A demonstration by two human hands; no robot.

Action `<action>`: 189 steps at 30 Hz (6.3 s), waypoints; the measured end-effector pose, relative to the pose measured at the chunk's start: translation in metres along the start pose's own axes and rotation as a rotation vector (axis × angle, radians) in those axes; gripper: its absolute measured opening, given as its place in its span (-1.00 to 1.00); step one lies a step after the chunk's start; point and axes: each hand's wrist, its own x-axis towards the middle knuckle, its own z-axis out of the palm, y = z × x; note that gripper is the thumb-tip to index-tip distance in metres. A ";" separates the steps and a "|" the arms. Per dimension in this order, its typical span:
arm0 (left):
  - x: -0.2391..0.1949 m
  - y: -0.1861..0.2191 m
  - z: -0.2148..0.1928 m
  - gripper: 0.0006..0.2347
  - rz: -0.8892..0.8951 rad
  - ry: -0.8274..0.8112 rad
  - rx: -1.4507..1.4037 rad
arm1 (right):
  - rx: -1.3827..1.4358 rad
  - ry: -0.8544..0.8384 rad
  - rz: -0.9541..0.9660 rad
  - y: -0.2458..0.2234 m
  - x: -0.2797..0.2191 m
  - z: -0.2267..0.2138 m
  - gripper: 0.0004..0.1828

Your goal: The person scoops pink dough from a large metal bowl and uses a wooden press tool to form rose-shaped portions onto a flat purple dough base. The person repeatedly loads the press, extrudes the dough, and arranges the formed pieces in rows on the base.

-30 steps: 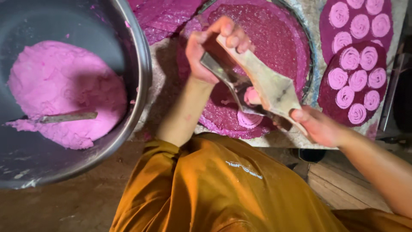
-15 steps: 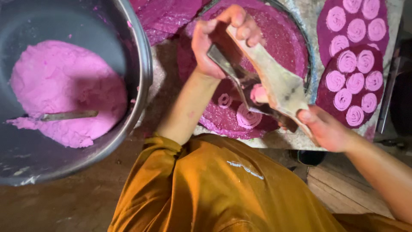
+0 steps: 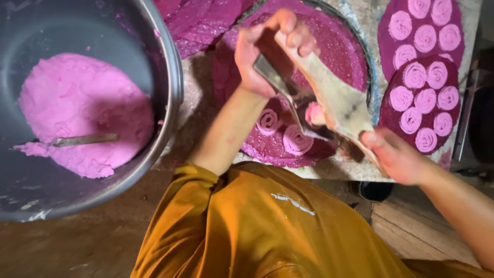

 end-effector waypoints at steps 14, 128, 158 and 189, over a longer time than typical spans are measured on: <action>-0.018 0.001 0.012 -0.71 0.027 0.093 0.054 | 0.080 -0.032 0.073 0.004 -0.008 0.015 -0.19; -0.101 -0.018 -0.042 -0.93 -0.612 -0.225 2.320 | 0.925 0.464 -0.597 0.135 -0.045 0.111 0.03; -0.157 0.042 -0.090 -0.36 -0.185 0.814 1.644 | 0.831 0.250 -0.523 0.123 -0.022 0.082 0.09; -0.060 0.043 -0.027 -0.64 0.155 0.196 0.087 | -0.423 0.095 -0.023 -0.039 0.080 0.032 -0.17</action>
